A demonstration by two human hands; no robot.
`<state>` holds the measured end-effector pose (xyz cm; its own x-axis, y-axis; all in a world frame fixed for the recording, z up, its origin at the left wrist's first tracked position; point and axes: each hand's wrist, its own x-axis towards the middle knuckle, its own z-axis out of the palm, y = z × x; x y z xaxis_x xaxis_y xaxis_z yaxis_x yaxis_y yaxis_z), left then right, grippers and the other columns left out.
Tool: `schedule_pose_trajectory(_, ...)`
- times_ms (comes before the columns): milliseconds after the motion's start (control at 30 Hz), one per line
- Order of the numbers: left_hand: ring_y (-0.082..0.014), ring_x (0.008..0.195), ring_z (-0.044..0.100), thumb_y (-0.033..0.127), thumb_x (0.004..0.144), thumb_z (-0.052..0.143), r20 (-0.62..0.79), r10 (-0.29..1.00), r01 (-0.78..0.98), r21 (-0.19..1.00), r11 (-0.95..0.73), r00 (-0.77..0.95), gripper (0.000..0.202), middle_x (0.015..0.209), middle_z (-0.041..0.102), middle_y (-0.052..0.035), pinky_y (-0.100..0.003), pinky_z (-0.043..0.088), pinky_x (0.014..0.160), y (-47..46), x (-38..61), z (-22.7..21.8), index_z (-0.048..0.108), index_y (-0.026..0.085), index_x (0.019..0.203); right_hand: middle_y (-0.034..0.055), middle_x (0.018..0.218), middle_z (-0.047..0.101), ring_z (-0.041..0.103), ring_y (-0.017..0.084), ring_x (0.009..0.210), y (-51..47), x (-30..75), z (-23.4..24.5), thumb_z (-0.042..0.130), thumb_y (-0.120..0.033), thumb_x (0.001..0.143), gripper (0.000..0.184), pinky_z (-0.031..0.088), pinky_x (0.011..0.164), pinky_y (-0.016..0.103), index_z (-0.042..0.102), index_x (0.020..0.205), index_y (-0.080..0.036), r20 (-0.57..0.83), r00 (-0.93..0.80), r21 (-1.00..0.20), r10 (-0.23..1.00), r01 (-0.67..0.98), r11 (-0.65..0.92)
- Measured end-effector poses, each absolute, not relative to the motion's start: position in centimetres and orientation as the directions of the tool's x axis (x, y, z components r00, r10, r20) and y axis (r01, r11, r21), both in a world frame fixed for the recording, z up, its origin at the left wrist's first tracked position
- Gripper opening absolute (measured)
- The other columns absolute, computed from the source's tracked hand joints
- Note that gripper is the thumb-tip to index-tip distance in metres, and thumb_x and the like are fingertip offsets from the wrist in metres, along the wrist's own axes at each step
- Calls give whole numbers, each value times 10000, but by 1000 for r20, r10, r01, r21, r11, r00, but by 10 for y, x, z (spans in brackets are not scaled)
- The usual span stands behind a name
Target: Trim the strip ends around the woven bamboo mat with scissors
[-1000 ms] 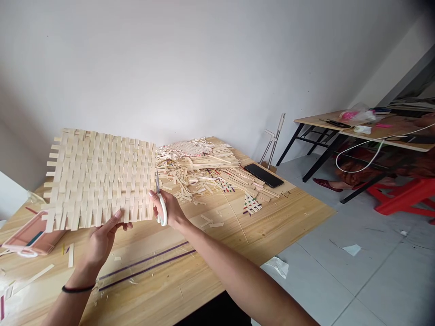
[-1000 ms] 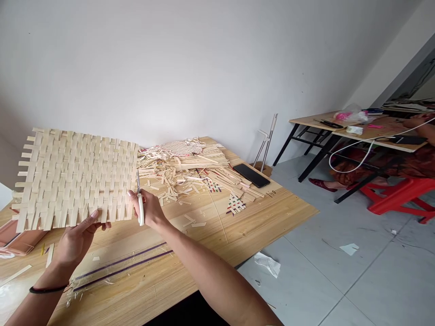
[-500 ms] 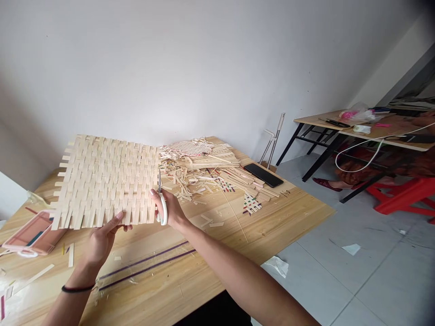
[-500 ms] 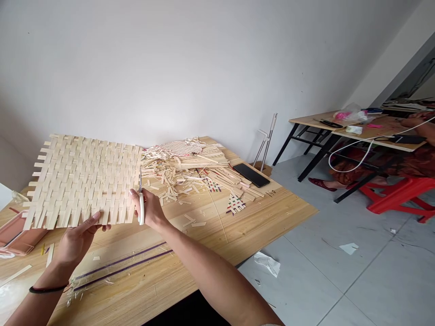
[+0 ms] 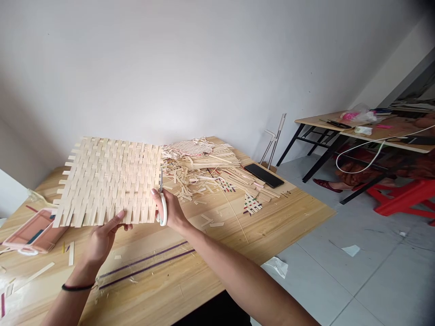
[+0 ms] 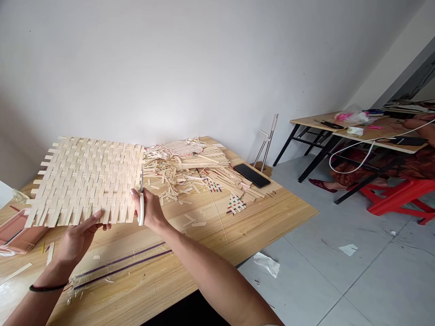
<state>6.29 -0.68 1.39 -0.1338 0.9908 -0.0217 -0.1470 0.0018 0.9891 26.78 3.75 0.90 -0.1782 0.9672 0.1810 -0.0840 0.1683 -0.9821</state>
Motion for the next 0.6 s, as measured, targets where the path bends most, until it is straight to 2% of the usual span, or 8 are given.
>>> schedule_pose_trajectory(433, -241, 721, 573, 479, 711, 890, -26, 995, -125, 992, 15, -93, 293, 691, 661, -60, -377, 529, 686, -7, 60, 8, 781, 212, 661, -57, 465, 493, 542, 139, 372, 34, 269, 14, 563, -669, 957, 501, 389, 363, 235, 484, 707, -242, 213, -118, -977, 970, -42, 210)
schedule_pose_trajectory(600, -228, 716, 569, 488, 689, 904, -32, 995, -121, 992, 20, -99, 317, 687, 651, -55, -362, 536, 687, -7, 61, 9, 794, 191, 675, -57, 445, 495, 535, 146, 351, 31, 269, 17, 553, -664, 963, 494, 366, 345, 240, 511, 717, -237, 235, -89, -972, 968, -24, 234)
